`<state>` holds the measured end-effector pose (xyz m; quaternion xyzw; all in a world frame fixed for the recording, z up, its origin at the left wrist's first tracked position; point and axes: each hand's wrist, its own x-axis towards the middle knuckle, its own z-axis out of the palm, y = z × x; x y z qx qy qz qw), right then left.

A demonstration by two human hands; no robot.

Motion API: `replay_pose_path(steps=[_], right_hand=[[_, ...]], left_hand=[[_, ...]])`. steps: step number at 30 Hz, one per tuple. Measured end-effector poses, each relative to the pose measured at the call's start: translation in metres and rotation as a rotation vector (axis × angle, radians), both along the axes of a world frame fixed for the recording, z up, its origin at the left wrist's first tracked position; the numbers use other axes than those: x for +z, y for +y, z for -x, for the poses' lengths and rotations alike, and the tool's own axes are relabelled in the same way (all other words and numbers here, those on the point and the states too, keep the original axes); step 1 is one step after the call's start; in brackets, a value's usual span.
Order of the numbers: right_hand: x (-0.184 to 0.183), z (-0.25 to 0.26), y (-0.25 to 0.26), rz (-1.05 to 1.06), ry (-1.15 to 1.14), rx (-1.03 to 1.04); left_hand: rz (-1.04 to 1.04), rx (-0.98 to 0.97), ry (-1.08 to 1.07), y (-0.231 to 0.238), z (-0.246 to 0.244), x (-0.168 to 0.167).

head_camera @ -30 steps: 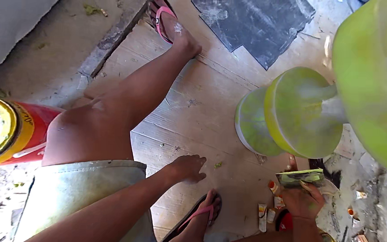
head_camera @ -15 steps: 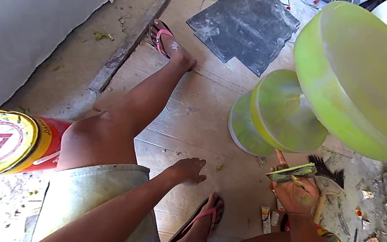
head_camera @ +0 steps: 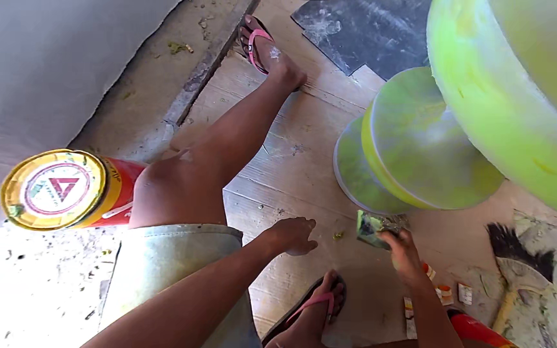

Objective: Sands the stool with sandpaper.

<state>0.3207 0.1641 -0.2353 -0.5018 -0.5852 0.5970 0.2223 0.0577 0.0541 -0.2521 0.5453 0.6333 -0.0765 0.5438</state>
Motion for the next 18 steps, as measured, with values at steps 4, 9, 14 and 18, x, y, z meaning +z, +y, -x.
replay_pose_path(steps=[4, 9, 14, 18], right_hand=[[0.007, -0.017, 0.033, -0.508, -0.468, 0.156], [-0.008, -0.008, 0.066, -0.804, -0.87, 0.35], [-0.043, 0.018, 0.065, -0.885, -0.992, 0.433], [-0.045, 0.028, 0.051, -0.794, -1.131, 0.48]], left_hand=[[-0.029, -0.023, -0.009, -0.001, -0.004, -0.001], [-0.02, -0.059, -0.025, -0.001, -0.005, 0.002], [-0.049, -0.037, -0.029, -0.003, -0.001, 0.0], [-0.074, -0.022, -0.037, -0.003, 0.001, 0.0]])
